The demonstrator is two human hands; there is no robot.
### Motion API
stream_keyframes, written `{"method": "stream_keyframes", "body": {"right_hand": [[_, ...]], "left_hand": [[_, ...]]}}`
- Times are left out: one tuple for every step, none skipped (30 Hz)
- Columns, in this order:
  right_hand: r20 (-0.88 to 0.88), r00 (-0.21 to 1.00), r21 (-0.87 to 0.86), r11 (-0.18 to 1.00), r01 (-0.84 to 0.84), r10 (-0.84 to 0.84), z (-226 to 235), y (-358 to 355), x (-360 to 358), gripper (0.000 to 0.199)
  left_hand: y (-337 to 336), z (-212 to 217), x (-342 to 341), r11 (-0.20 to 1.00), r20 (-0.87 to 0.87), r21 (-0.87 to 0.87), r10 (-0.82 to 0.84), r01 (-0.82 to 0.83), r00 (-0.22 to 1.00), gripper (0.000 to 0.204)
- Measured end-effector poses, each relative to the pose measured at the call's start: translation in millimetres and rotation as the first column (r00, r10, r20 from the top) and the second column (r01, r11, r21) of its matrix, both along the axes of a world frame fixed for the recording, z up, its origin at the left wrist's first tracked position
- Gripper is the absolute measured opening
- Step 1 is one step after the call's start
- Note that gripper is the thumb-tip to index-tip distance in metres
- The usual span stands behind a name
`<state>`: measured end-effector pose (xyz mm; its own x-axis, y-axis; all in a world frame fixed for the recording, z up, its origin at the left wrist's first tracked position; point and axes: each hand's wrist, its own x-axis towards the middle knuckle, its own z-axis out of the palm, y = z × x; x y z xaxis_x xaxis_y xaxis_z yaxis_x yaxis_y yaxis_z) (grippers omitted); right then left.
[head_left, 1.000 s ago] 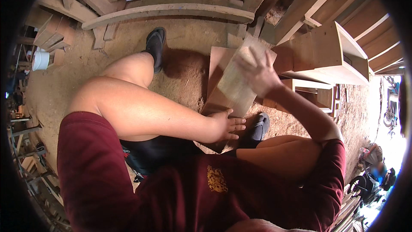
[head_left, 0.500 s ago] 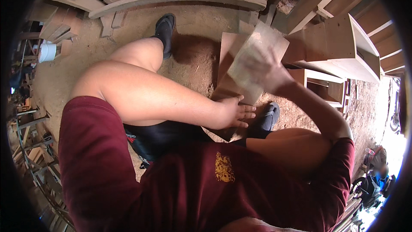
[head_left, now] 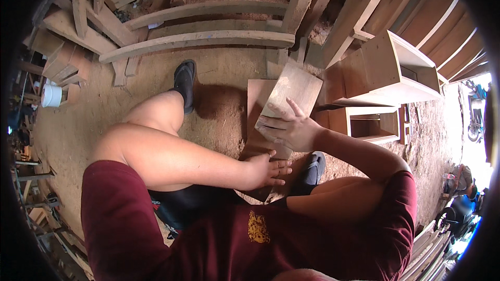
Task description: The person sits on the floor of a workshop and assembles a small wooden box. They fit the side panels into the frame, then sand the edges and corners with sandpaper. The person handles the box and sandpaper by hand, repeatedly smoothing the surfaces.
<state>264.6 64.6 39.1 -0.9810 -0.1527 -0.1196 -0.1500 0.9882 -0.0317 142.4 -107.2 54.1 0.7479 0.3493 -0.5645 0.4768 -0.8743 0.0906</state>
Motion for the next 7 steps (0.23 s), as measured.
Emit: {"method": "stream_keyframes", "body": {"right_hand": [[0.010,1.000,0.052,0.998,0.027,-0.028,2.7,8.4,-3.1,0.054],[0.018,0.998,0.104,0.993,0.053,-0.055,6.7,24.2,-8.5,0.054],[-0.002,0.977,0.164,0.963,0.212,-0.215,7.8,41.1,-12.9,0.054],[-0.024,0.929,0.228,0.903,0.364,-0.368,10.6,59.5,-15.8,0.053],[0.039,0.878,0.143,0.872,0.468,-0.477,16.5,74.5,-19.0,0.054],[0.101,0.814,0.065,0.820,0.568,-0.572,21.4,84.0,-22.1,0.055],[0.061,0.853,0.303,0.824,0.479,-0.518,4.8,81.8,-21.8,0.070]], "left_hand": [[0.1,-0.9,-1.5,1.000,-0.008,0.000,0.014,-0.014,1.000,0.071],[-0.4,-1.9,-2.7,1.000,-0.015,-0.001,0.029,-0.029,0.999,0.071],[-2.6,-0.7,0.3,0.999,-0.008,-0.008,0.036,-0.036,0.999,0.071],[-2.1,1.4,1.4,0.999,-0.012,-0.017,0.029,-0.029,1.000,0.071],[0.9,4.0,-0.6,0.999,-0.010,-0.023,0.026,-0.026,1.000,0.071],[3.6,5.6,-2.9,0.999,-0.016,-0.025,0.026,-0.027,1.000,0.072],[3.5,8.1,-0.9,0.999,-0.028,-0.032,-0.002,0.001,1.000,0.071]]}}
